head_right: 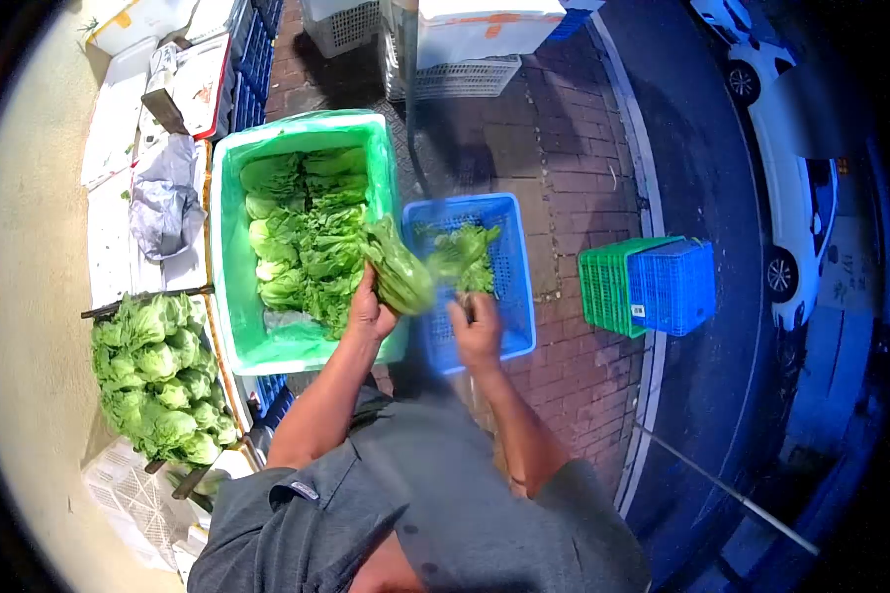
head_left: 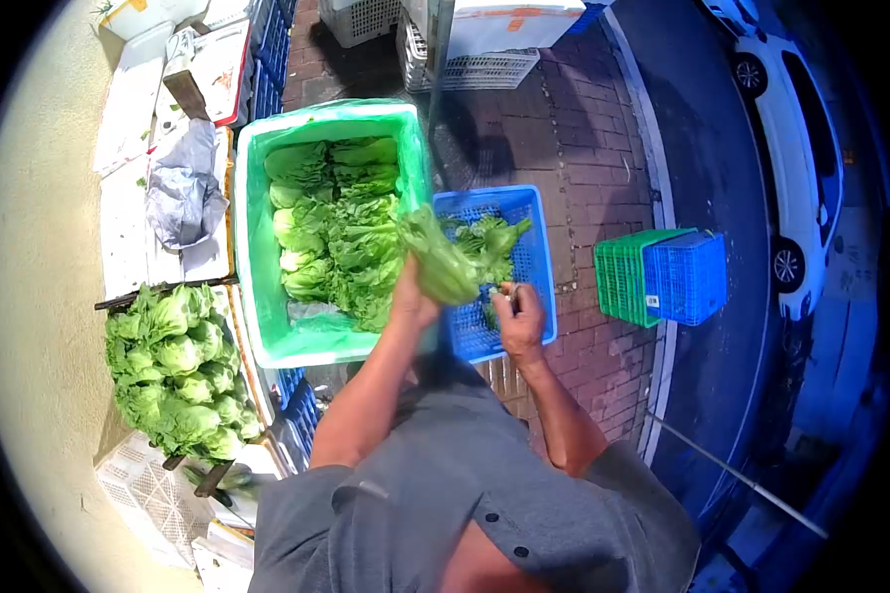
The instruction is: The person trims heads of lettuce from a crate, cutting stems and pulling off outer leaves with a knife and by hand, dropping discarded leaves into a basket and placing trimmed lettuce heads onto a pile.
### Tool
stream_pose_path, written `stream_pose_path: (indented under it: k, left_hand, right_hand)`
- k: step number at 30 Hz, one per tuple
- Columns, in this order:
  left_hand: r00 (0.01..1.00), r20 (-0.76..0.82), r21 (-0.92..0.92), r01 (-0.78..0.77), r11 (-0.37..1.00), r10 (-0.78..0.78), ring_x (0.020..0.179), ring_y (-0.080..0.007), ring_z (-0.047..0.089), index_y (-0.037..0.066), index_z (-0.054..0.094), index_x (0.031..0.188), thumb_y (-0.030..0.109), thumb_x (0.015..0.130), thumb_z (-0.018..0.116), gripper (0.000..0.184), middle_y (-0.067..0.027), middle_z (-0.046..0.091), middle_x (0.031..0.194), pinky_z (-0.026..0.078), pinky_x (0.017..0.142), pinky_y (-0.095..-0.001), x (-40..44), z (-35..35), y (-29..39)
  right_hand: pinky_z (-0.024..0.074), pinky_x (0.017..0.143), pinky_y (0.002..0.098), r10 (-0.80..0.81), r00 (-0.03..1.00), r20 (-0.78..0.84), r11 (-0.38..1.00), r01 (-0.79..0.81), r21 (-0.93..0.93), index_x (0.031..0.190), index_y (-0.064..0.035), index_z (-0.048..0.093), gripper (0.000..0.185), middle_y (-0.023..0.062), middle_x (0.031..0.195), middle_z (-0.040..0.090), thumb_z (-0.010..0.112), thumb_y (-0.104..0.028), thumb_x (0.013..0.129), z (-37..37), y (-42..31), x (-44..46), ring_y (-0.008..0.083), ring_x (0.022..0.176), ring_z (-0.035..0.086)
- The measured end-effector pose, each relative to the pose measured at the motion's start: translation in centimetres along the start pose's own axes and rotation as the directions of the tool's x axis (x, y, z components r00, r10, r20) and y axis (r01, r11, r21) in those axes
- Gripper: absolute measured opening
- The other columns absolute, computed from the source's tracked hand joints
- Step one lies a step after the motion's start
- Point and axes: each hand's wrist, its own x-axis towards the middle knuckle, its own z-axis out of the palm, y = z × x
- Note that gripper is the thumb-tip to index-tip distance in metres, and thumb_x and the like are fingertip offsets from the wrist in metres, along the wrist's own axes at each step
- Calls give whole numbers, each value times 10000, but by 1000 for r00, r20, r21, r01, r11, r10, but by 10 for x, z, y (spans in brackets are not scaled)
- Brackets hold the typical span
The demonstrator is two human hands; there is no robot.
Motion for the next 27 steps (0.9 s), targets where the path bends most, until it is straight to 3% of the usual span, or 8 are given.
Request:
stream_pose_path:
  k: [2,7,11,15,20,22,25,27]
  left_hand:
    - [1000,11,11,-19,1000,19,1133,-269,600,112,573,1286,412,968,581,437,-73,634,1244,475,1009,-466,1,-3,-5]
    - [992,46,125,-124,984,119,1069,-248,628,104,573,1263,359,960,611,398,-64,655,1187,506,963,-434,0,-7,-5]
    - [984,25,135,-177,975,175,1055,-242,634,99,548,1288,331,949,638,420,-67,650,1192,508,956,-425,-4,-3,-1]
    - [985,6,177,-172,969,174,1056,-235,632,99,530,1289,303,948,645,413,-67,647,1184,514,946,-428,-4,-9,5]
    - [988,-12,210,-151,966,157,1061,-234,627,95,495,1299,200,943,647,401,-78,641,1169,525,925,-429,-24,-11,40]
    - [982,-18,247,-176,953,187,1025,-230,632,59,485,1301,123,921,636,414,-94,629,1151,529,923,-406,-49,2,58]
    - [982,36,355,-185,916,185,995,-229,635,13,480,1288,85,894,652,436,-111,621,1121,549,885,-365,-64,-19,89]
    - [956,32,335,-286,898,293,999,-219,642,15,479,1281,119,882,688,462,-119,628,1121,563,856,-366,-75,-34,102]
  right_hand:
    - [474,648,317,-212,974,83,977,214,-8,998,-5,632,205,96,848,595,723,-66,824,8,-22,9,216,727,586]
    - [448,606,344,-204,971,127,978,208,-19,917,9,610,134,112,802,559,697,-66,848,18,-23,17,230,675,551]
    - [484,601,304,56,993,108,973,-78,217,899,3,588,137,30,711,530,617,-123,943,30,-11,5,127,619,535]
    - [562,567,307,506,844,177,656,-510,556,991,-45,578,111,5,675,508,567,-155,977,31,-10,9,82,501,484]
    - [551,530,309,574,812,105,653,-532,539,1045,-64,573,186,17,694,531,602,-230,964,10,40,27,94,480,472]
    - [503,462,281,659,730,180,614,-661,433,1094,-63,594,475,46,828,560,585,-509,933,0,69,29,117,586,533]
    - [480,448,331,814,478,330,332,-849,410,927,-75,617,594,40,699,534,506,-658,906,-3,108,34,169,444,464]
    - [459,453,359,837,466,288,380,-872,308,781,-99,564,591,25,584,457,521,-680,880,-4,136,32,192,437,440]
